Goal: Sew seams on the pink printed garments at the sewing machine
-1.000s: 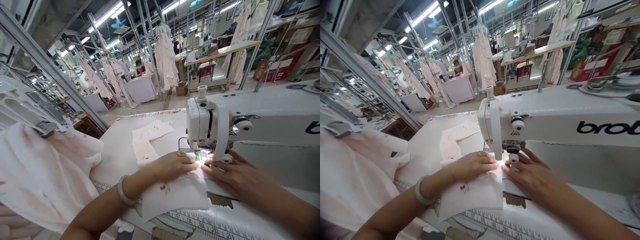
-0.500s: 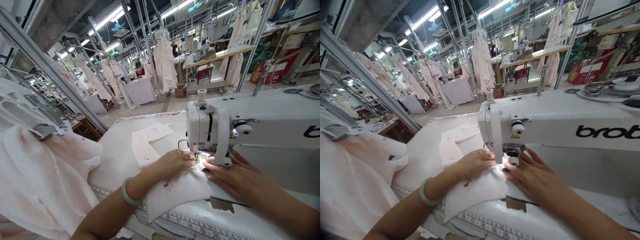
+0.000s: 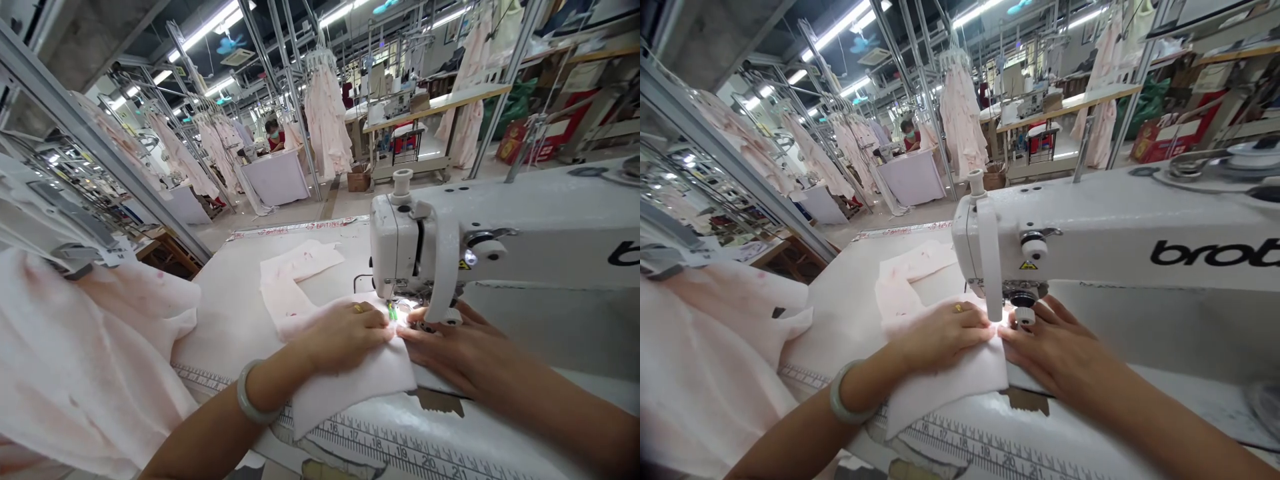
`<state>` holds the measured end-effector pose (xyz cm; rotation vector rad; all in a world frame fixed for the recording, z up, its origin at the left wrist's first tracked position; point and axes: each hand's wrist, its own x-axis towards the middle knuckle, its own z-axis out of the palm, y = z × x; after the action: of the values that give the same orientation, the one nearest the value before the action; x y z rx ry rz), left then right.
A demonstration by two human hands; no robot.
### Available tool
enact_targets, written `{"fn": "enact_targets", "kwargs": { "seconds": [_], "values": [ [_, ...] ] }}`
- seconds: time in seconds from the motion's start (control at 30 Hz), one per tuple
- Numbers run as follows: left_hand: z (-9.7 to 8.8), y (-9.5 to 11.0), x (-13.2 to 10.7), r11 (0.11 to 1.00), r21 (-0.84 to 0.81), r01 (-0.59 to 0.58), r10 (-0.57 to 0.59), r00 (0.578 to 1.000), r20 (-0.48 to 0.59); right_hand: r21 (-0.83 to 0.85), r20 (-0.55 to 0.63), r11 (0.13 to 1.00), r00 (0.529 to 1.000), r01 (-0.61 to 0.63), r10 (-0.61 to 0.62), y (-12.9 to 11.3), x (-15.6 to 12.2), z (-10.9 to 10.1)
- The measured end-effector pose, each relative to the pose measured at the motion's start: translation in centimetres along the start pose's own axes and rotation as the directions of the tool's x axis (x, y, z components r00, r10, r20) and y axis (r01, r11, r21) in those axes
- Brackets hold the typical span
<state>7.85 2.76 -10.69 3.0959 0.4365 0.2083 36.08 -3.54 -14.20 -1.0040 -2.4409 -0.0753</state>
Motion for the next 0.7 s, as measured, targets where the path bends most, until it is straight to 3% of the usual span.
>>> {"fn": "enact_targets", "kwargs": {
  "seconds": [0.1,0.33,0.47,0.7],
  "values": [
    [0.0,-0.2,0.2,0.999,0.044,0.016,-0.016,1.000,0.017,-0.005,0.068,0.999,0.997,-0.035,0.036,0.3,-0.1,0.1],
    [0.5,-1.1,0.8,0.997,0.028,0.076,-0.077,0.996,0.040,-0.020,0.068,0.995,0.992,-0.102,0.104,1.4,-0.7,0.9],
    [0.7,-1.2,1.0,0.994,0.034,0.102,-0.105,0.992,0.072,0.000,0.127,0.989,0.981,-0.145,0.143,1.7,-0.9,1.0],
    [0.4,-1.3,1.0,0.994,-0.005,0.110,-0.110,0.992,0.070,-0.073,0.027,0.994,0.996,-0.078,0.080,1.7,-0.5,0.4]
  ]
}}
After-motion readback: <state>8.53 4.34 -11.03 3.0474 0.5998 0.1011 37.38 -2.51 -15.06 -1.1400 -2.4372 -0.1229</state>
